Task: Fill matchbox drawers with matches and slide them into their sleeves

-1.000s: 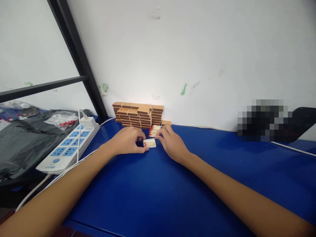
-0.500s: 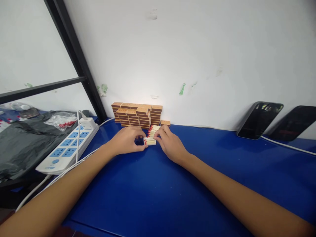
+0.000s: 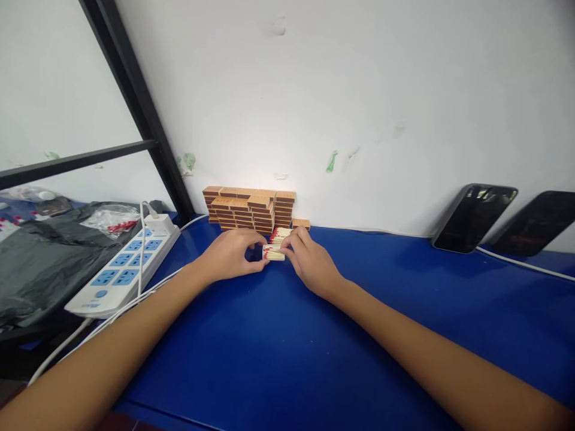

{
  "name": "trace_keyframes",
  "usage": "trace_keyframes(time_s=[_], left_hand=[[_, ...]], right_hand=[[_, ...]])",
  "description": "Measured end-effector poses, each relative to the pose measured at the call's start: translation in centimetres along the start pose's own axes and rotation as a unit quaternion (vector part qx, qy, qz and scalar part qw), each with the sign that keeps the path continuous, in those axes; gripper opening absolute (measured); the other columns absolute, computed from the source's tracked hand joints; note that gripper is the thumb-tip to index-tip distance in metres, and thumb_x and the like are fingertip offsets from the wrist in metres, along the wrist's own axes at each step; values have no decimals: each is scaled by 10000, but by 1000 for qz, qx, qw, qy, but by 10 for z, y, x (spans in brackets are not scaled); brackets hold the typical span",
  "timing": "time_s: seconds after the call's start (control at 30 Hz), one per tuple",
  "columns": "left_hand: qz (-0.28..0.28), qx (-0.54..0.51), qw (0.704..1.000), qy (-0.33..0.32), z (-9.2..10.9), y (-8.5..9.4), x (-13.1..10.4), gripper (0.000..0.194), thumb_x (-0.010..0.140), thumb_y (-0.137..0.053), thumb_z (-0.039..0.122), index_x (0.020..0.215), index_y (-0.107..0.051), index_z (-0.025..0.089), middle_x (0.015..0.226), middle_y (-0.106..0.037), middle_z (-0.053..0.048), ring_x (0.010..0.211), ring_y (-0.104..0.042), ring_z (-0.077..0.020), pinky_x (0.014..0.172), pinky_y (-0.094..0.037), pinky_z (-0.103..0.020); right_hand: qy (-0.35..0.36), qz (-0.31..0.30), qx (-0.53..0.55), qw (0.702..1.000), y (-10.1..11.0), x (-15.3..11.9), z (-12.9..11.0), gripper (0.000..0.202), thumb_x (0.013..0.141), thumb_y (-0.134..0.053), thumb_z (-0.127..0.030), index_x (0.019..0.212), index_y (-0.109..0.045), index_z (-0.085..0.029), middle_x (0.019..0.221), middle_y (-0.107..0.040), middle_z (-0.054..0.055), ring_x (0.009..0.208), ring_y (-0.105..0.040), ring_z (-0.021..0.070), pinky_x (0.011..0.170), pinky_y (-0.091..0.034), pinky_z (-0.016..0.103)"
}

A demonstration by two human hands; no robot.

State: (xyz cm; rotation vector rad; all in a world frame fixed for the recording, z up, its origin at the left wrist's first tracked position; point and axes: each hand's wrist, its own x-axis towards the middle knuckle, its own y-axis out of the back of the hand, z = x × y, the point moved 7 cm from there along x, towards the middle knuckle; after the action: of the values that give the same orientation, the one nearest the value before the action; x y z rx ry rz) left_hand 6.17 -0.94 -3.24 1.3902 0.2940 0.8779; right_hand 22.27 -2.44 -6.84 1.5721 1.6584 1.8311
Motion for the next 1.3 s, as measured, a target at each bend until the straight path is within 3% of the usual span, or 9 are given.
trace_keyframes(time_s=[1.3], left_hand=[[1,-3,1000,-6,2,2,2,292,882,-712,450,1042,-741,208,939,-755,-39,854,-694,-199,732,-498,-293]], right_hand=[[4,4,-7,1000,0,0,-1,169,1091,-474,-277,1077,-609,-174,1098,-567,89,865,-642,199,688,-531,304]])
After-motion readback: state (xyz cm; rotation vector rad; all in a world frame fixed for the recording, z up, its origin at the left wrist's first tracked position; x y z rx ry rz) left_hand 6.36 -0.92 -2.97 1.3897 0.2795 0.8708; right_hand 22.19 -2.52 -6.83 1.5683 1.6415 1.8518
